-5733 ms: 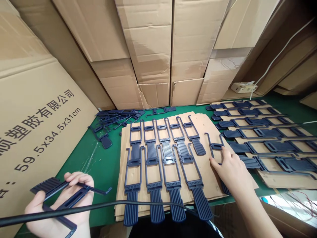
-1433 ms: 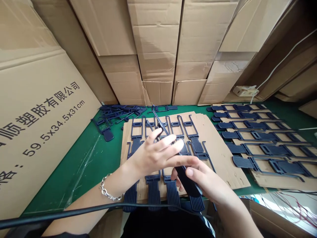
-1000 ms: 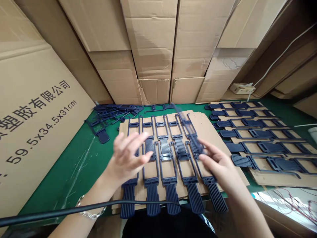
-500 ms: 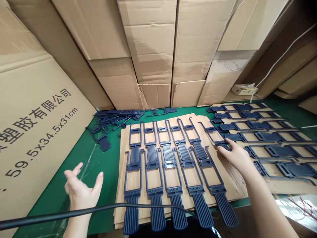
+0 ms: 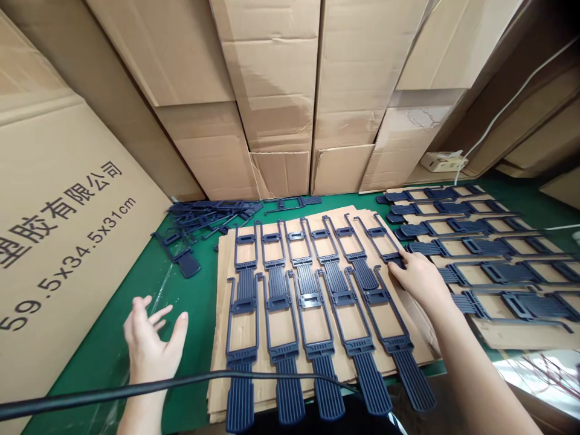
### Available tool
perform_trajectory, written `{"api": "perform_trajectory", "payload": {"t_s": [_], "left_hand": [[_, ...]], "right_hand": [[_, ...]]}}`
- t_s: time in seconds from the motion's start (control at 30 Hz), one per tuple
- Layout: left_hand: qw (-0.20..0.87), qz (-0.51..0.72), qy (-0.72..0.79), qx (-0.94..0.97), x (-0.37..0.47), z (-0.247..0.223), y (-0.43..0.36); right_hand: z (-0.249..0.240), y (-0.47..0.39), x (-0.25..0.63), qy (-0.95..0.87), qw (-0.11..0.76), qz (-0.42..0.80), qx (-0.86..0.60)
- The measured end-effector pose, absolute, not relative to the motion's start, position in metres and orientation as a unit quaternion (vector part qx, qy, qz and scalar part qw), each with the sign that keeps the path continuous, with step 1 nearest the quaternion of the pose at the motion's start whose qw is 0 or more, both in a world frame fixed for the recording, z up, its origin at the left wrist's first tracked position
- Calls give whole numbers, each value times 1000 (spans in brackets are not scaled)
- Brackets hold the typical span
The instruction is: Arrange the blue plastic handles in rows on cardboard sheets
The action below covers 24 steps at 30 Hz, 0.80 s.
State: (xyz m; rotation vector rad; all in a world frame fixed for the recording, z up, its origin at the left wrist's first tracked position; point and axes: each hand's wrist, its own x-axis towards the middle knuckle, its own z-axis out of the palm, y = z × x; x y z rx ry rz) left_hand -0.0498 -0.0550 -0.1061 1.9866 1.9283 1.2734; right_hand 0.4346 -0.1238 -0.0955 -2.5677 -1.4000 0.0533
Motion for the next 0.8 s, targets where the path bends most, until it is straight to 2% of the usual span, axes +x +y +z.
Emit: {"api": "perform_trajectory", "payload": {"t_s": [0.5,0.63,0.7,0.8], "left_hand": [[93,346,651,669,-44,-94,-61],[116,250,705,653,-42,-77,-33],[108,156,752,632,-41,-67,-11],[92,85,789,601,-38,-56,24]], "right_hand": [[-98,-113,429,-502,131,-2,-855],[-98,-115,430,-507,143,3,-850],[-95,-118,430,-509,155,-1,-847],[-88,-128,427,-512,183,-26,-839]]}}
